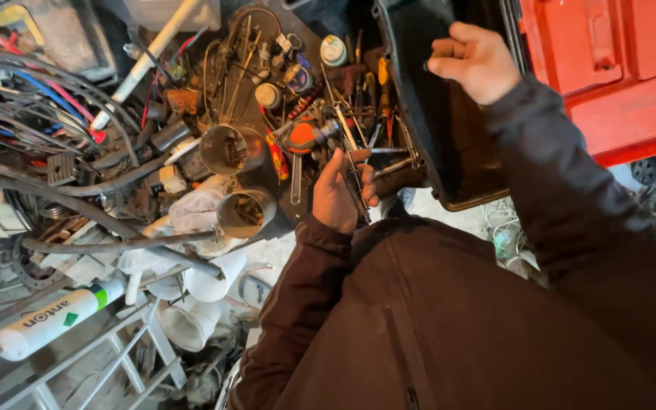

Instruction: The person sorts through a cluttered collection of tools on a workbench, picking up various wrenches and screwdrivers. They move items around and place some into a red toolbox while continuing to sift through the pile.

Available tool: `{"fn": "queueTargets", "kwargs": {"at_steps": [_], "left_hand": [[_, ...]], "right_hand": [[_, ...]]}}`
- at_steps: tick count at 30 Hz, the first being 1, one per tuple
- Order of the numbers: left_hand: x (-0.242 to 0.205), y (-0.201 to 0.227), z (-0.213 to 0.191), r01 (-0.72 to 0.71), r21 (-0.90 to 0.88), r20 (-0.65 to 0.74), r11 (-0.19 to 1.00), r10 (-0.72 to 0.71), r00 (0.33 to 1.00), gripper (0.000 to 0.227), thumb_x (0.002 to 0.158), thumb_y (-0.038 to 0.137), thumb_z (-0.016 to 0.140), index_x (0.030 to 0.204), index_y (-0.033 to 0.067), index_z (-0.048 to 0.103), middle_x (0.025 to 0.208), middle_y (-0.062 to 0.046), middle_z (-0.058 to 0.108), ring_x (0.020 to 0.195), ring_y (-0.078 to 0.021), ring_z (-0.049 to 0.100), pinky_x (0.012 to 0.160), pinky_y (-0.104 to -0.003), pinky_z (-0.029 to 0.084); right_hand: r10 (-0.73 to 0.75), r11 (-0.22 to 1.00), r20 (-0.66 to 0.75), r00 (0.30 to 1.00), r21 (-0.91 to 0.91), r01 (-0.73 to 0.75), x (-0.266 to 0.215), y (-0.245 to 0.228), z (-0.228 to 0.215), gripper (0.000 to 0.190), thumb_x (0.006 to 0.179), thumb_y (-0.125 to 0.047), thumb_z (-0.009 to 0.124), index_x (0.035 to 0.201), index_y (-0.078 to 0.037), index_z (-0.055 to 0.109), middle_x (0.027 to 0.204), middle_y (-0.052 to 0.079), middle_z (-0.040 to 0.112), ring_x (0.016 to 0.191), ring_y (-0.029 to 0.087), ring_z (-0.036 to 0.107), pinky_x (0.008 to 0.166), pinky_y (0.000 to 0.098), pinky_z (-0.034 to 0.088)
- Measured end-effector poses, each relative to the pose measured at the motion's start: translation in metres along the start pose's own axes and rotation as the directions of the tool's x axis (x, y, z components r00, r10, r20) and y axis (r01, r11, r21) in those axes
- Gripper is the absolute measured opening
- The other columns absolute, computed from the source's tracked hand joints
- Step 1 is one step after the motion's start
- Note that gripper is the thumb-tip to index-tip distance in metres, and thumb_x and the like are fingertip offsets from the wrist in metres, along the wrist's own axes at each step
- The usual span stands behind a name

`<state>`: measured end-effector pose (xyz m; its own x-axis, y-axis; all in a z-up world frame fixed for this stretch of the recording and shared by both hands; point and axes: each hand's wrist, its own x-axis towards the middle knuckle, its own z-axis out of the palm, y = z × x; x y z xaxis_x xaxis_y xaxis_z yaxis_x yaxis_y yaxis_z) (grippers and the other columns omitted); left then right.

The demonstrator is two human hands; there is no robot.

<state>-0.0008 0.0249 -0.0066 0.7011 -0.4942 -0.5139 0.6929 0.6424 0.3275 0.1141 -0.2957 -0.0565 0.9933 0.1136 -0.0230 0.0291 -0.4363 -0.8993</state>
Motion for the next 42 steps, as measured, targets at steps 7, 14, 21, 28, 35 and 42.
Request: {"fn": "queueTargets", "kwargs": {"at_steps": [7,14,21,28,35,42], "left_hand": [[-0.008,0.038,-0.023,0.008,-0.02,0.015,1.0,-0.007,1.0,0.054,0.107,0.051,0.049,0.126,0.0016,0.058,0.085,-0.009,0.06,0.067,-0.0218,0.057,0.06,-0.039,0.048],[-0.034,0.082,-0.067,-0.025,-0.092,-0.005,0.995,0.025,1.0,0.052,0.107,0.05,0.047,0.126,0.0027,0.058,0.084,-0.008,0.061,0.065,-0.021,0.056,0.058,-0.039,0.05],[-0.063,0.095,-0.102,-0.047,-0.133,-0.046,0.99,0.041,0.998,0.049,0.109,0.048,0.048,0.124,0.0029,0.057,0.084,-0.007,0.06,0.067,-0.0199,0.057,0.059,-0.038,0.05],[-0.082,0.101,-0.125,-0.03,-0.192,-0.05,0.981,0.021,0.999,0.049,0.109,0.047,0.048,0.127,0.0017,0.055,0.084,-0.007,0.061,0.066,-0.019,0.058,0.058,-0.038,0.051],[-0.074,0.1,-0.137,-0.036,-0.201,-0.024,0.979,0.032,0.999,0.052,0.111,0.047,0.048,0.131,-0.0007,0.054,0.086,-0.008,0.061,0.067,-0.0205,0.059,0.062,-0.04,0.052],[-0.065,0.121,-0.11,-0.102,-0.271,0.074,0.957,0.126,0.989,0.06,0.11,0.055,0.043,0.132,-0.0004,0.053,0.102,-0.016,0.068,0.09,-0.031,0.069,0.085,-0.054,0.057]], "right_hand": [[-0.065,0.567,0.175,0.982,0.817,-0.108,-0.013,-0.148,0.023,0.018,0.101,0.004,0.07,0.11,-0.006,0.059,0.104,0.009,0.067,0.094,0.011,0.064,0.117,0.0312,0.054],[-0.067,0.925,0.082,0.994,0.378,0.031,0.032,-0.187,0.116,0.033,0.094,0.0,0.071,0.125,-0.001,0.058,0.106,0.0,0.065,0.1,0.007,0.062,0.093,0.0246,0.053],[-0.301,0.935,0.133,0.944,-0.152,0.319,0.144,-0.143,0.227,0.026,0.098,-0.007,0.079,0.111,0.004,0.06,0.089,0.011,0.069,0.08,0.017,0.066,0.074,0.0314,0.054],[-0.43,0.797,0.135,0.893,-0.407,0.446,0.199,-0.091,0.29,0.024,0.089,-0.011,0.077,0.108,0.002,0.068,0.088,0.023,0.069,0.081,0.042,0.068,0.072,0.0465,0.056],[-0.493,0.689,0.208,0.845,-0.501,0.524,0.206,-0.085,0.291,0.032,0.082,-0.011,0.078,0.11,0.002,0.07,0.105,0.023,0.07,0.093,0.043,0.067,0.081,0.049,0.055],[-0.45,0.768,0.21,0.868,-0.404,0.496,0.147,-0.139,0.225,0.015,0.1,-0.005,0.071,0.114,0.0,0.071,0.108,0.02,0.071,0.105,0.042,0.068,0.091,0.0466,0.055]]}}
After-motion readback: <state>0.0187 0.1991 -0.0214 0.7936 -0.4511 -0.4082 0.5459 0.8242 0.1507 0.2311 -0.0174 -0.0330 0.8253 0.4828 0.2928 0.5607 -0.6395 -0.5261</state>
